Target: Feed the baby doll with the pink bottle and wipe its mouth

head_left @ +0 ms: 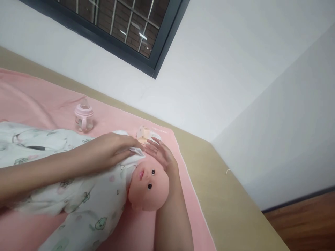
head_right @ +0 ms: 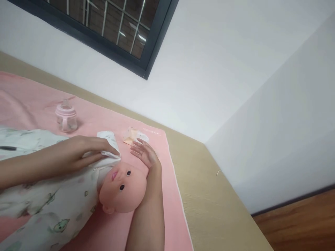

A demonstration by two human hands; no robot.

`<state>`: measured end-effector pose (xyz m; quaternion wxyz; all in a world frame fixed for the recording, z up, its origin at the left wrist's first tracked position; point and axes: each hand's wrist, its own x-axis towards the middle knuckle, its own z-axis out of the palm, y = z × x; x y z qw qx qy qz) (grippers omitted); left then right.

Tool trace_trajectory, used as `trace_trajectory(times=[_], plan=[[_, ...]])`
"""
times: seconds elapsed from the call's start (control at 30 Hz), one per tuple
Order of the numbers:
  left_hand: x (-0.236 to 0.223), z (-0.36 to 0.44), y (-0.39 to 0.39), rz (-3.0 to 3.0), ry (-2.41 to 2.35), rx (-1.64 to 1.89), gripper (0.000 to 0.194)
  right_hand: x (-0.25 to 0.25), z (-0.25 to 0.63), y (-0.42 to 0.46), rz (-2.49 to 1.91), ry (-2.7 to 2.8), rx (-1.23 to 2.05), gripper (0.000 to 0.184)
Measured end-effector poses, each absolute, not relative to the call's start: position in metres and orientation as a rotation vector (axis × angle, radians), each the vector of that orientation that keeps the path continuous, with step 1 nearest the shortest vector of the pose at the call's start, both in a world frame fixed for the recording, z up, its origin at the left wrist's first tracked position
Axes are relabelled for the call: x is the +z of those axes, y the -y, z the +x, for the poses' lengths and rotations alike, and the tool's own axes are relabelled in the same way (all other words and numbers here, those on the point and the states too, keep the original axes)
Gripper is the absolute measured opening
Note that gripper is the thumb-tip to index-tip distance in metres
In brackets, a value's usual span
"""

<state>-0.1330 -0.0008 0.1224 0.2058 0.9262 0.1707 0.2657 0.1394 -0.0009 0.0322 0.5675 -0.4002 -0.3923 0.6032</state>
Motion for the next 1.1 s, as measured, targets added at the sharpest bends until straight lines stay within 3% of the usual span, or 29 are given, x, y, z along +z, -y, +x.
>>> trace_trajectory(times=[0.27,0.43,0.53,0.7,0.87,1.1], plan=[[0.142,-0.147,-0.021,2.429,-0.738,0.649,0.044,0.125,0.132,0.033,-1.089,1.500,1.377,0.043],[0.143,-0.150,-0.023,2.323,-0.707,0.660,0.045,0.175,0.093,0.057,-1.216,1.878,1.220,0.028],[0.144,-0.150,-0.023,2.330,-0.702,0.629,0.046,0.185,0.069,0.063,-1.264,1.977,1.193,0.028],[0.144,-0.154,-0.032,2.246,-0.693,0.720,0.055,0.178,0.074,0.058,-1.313,1.895,1.043,0.027],[0.152,-0.168,-0.050,2.139,-0.795,0.841,0.055,0.151,0.112,0.036,-1.292,1.423,0.947,0.031],[0.163,-0.189,-0.066,2.018,-0.843,0.982,0.052,0.089,0.128,0.002,-1.074,1.007,1.117,0.046]])
